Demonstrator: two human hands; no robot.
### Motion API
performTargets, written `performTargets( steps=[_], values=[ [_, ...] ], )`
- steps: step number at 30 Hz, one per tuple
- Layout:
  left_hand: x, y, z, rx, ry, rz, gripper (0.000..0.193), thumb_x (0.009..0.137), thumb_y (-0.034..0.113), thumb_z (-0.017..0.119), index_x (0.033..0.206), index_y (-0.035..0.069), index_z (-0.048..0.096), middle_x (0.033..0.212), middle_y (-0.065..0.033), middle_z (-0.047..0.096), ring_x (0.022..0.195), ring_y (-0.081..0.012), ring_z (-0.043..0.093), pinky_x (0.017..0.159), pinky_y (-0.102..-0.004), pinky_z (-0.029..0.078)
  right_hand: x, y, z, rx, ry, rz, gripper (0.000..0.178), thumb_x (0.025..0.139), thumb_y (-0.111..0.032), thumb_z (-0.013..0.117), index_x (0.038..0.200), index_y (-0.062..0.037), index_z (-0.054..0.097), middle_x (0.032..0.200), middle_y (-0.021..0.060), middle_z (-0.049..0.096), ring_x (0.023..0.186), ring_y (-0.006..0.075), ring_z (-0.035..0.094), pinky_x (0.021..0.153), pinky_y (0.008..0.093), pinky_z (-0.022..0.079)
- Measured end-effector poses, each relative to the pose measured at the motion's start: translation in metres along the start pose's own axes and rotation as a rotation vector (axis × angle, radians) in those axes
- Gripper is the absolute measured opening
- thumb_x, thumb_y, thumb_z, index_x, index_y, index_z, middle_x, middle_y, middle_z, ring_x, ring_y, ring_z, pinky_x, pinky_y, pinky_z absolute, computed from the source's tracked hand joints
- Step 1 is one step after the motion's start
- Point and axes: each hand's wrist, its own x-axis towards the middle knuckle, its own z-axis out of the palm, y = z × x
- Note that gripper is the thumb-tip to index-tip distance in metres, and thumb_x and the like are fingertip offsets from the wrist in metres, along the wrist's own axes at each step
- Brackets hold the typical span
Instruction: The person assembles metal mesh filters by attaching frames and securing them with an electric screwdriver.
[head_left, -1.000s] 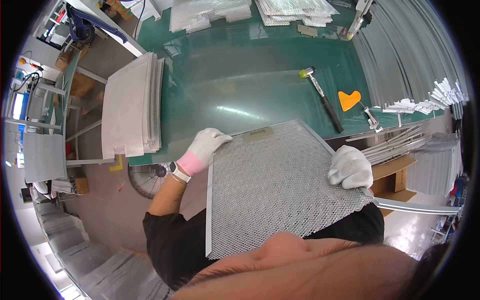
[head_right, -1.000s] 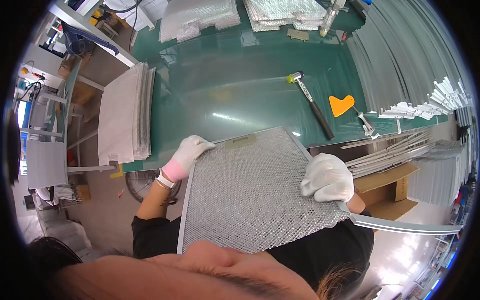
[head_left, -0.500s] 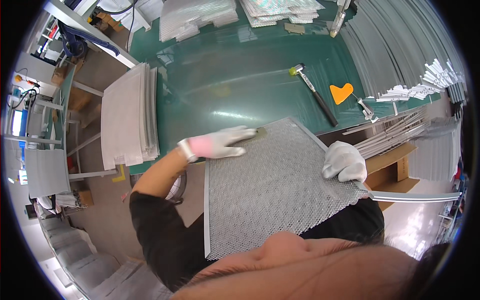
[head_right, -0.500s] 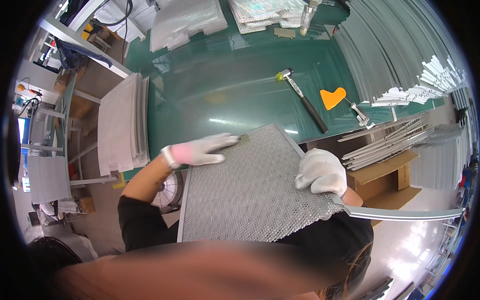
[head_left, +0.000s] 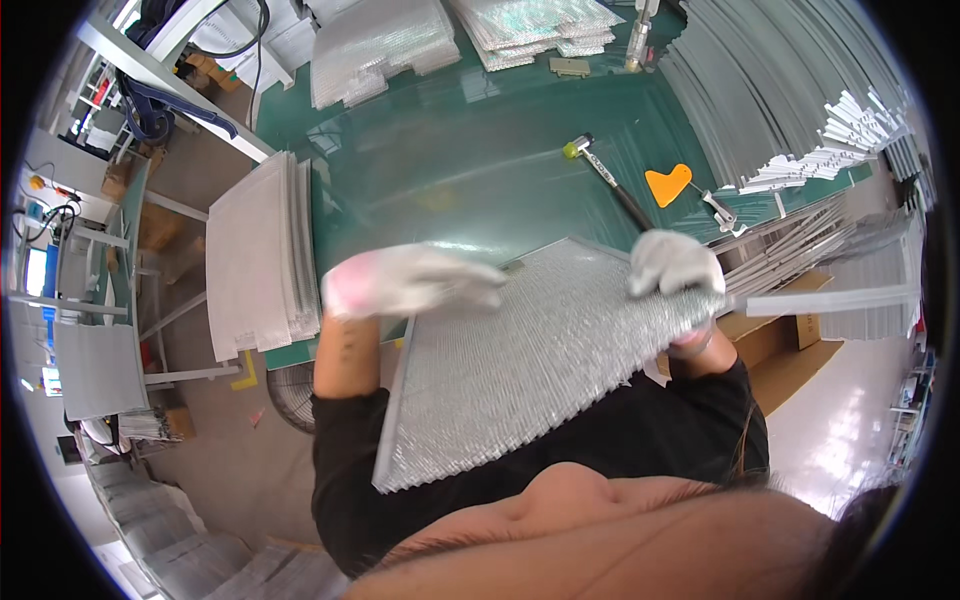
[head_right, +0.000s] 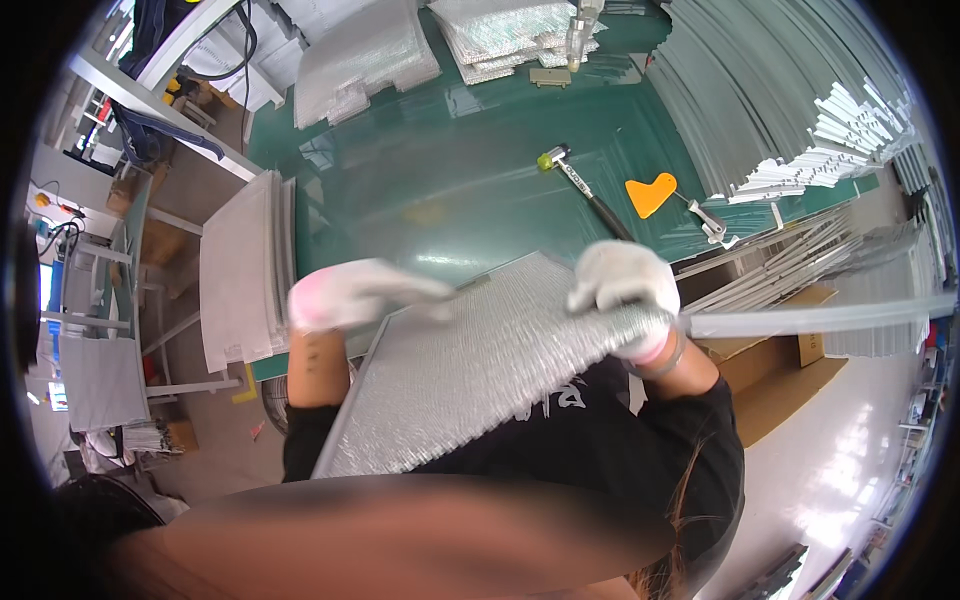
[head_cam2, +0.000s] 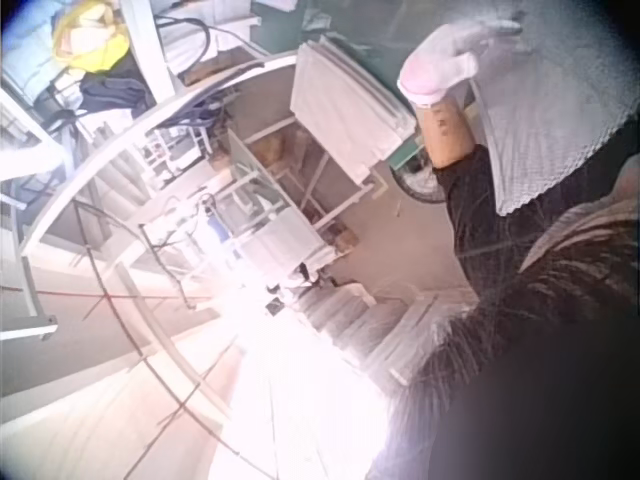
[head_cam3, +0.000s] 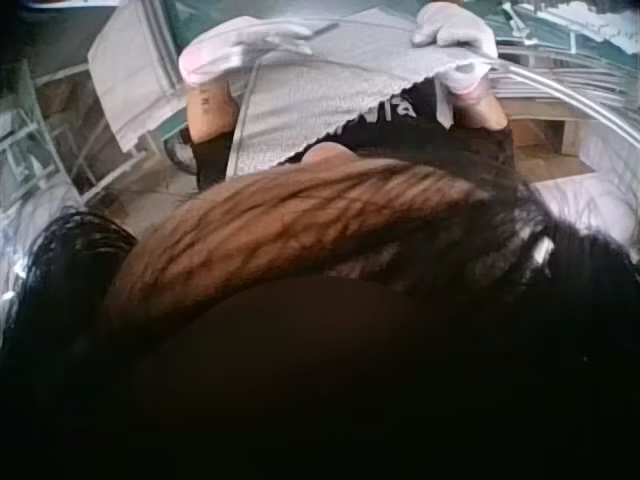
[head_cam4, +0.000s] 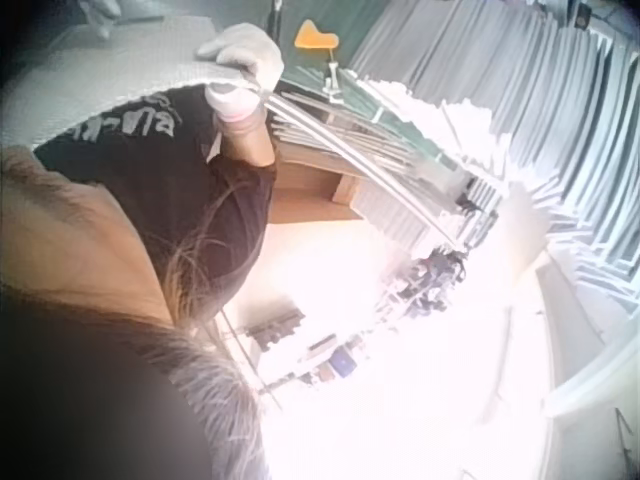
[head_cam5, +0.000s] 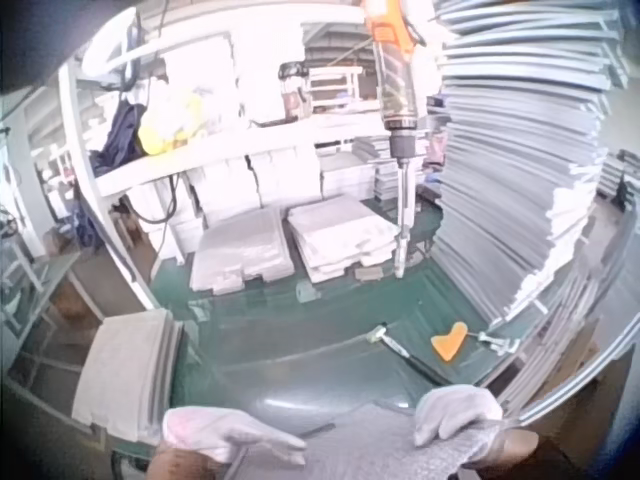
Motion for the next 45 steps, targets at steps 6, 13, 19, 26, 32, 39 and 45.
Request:
performTargets(
  steps=[6,13,19,26,32,39,45],
  values=[
    [-0.032,0.048,0.051,0.148,1.045,0.849,0.064,0.093,0.064,0.051,0.100,0.001,0.059,0.085,-0.0168,0.064,0.072,-0.0251,0.062,0.061,-0.0370,0.046,0.068,0.045,-0.005,-0.053,0.168,0.249,0.008,0.090,-0.001,0.056,0.091,0.0030,0.063,0.095,0.0063,0.064,0.086,0.0120,0.058,0.078,0.0266,0.047],
    [-0.002,0.046,0.070,0.568,1.529,0.575,0.042,0.096,0.038,0.058,0.081,-0.001,0.062,0.071,-0.0130,0.065,0.055,-0.0200,0.054,0.054,-0.0334,0.039,0.076,0.061,-0.004,0.153,0.094,0.139,0.012,0.097,-0.010,0.055,0.095,0.0016,0.059,0.092,0.0106,0.065,0.082,0.0128,0.059,0.075,0.0272,0.048],
    [0.000,0.046,0.061,0.562,1.537,0.629,0.030,0.087,0.025,0.073,0.075,-0.001,0.062,0.064,-0.0109,0.064,0.053,-0.0183,0.054,0.052,-0.0314,0.035,0.073,0.061,-0.001,0.204,0.034,0.068,0.019,0.099,-0.018,0.058,0.098,0.0006,0.054,0.085,0.0150,0.062,0.078,0.0208,0.060,0.071,0.0314,0.048],
    [-0.017,0.042,0.063,0.561,1.401,0.551,0.028,0.090,0.029,0.072,0.088,0.004,0.059,0.075,-0.0061,0.058,0.062,-0.0210,0.054,0.054,-0.0348,0.041,0.070,0.055,0.004,0.104,0.038,0.033,0.028,0.099,-0.030,0.059,0.097,-0.0023,0.053,0.077,0.0119,0.056,0.068,0.0220,0.054,0.060,0.0330,0.044],
    [-0.016,0.032,0.064,0.457,1.354,0.640,0.046,0.088,0.032,0.071,0.055,0.003,0.055,0.049,-0.0069,0.053,0.041,-0.0183,0.051,0.041,-0.0317,0.035,0.067,0.055,0.005,0.151,0.052,0.029,0.031,0.099,-0.031,0.059,0.093,-0.0014,0.054,0.075,0.0111,0.057,0.065,0.0204,0.054,0.054,0.0306,0.044],
    [-0.053,-0.009,0.090,0.315,0.432,0.009,0.052,0.095,0.039,0.053,0.126,-0.003,0.059,0.129,-0.0214,0.059,0.122,-0.0388,0.054,0.104,-0.0466,0.042,0.026,0.020,-0.013,0.162,-0.160,-0.050,0.024,0.092,-0.030,0.066,0.085,-0.0073,0.060,0.073,0.0084,0.066,0.062,0.0198,0.061,0.053,0.0326,0.047],
    [-0.045,-0.019,0.099,0.531,0.260,-0.244,0.060,0.086,0.020,0.065,0.140,0.005,0.046,0.144,-0.0209,0.047,0.134,-0.0385,0.045,0.112,-0.0459,0.036,0.002,0.008,-0.021,0.197,-0.264,-0.061,0.065,0.096,-0.063,0.041,0.081,-0.0021,0.057,0.073,0.0143,0.066,0.063,0.0295,0.063,0.057,0.0404,0.050]
  ],
)
